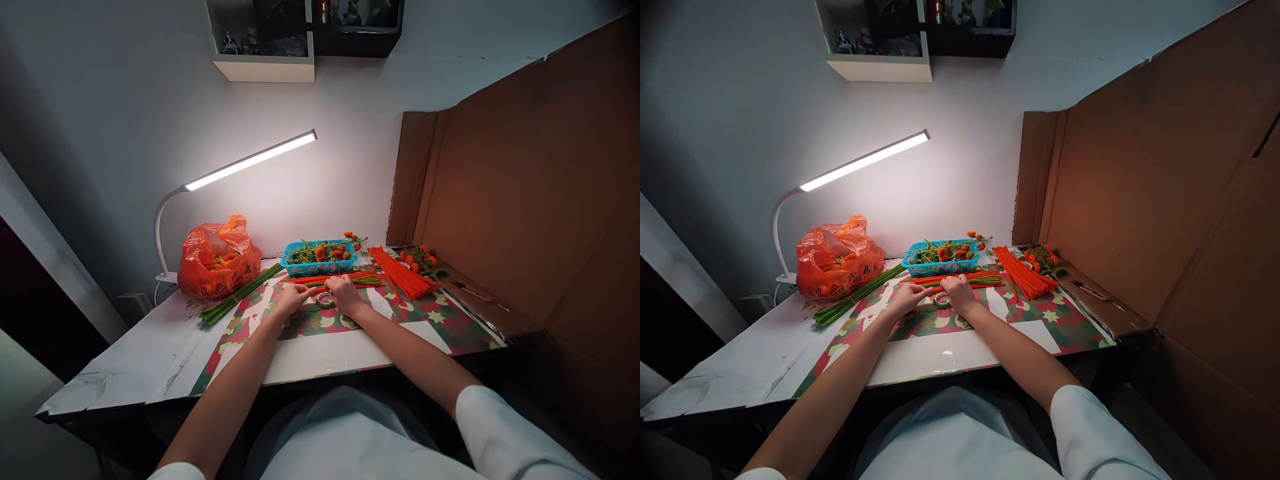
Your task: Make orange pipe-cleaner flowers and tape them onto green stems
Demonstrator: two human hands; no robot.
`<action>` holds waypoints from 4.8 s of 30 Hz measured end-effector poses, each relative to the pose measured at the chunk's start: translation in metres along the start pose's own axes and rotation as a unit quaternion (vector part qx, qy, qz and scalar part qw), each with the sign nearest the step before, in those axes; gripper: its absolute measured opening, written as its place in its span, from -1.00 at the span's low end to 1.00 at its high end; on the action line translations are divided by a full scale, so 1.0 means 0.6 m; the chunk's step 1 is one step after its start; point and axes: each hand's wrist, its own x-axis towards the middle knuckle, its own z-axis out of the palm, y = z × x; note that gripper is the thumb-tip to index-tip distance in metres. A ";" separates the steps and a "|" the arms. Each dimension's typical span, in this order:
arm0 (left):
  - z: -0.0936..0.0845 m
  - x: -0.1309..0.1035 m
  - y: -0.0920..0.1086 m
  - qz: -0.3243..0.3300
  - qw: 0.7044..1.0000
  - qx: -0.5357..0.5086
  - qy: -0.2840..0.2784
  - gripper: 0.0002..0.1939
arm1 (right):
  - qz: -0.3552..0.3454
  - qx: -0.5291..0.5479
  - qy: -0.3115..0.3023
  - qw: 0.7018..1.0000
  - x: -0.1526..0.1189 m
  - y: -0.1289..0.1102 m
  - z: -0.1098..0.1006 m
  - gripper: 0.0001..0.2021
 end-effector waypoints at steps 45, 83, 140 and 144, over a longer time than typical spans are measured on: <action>0.000 0.010 -0.007 0.159 0.981 -0.111 0.032 -0.91 | 0.028 0.292 0.051 0.955 0.002 0.049 -0.009 -0.83; -0.006 0.023 -0.006 0.024 0.851 -0.524 -0.023 -0.55 | 0.275 0.802 -0.171 0.502 0.007 -0.006 -0.011 -0.95; 0.021 0.002 0.015 0.045 0.934 -0.353 -0.010 -0.49 | 0.314 0.725 -0.223 0.571 -0.002 -0.041 -0.029 -0.87; 0.022 0.002 0.018 0.027 0.923 -0.383 0.008 -0.49 | 0.312 0.722 -0.186 0.589 -0.004 -0.042 -0.033 -0.79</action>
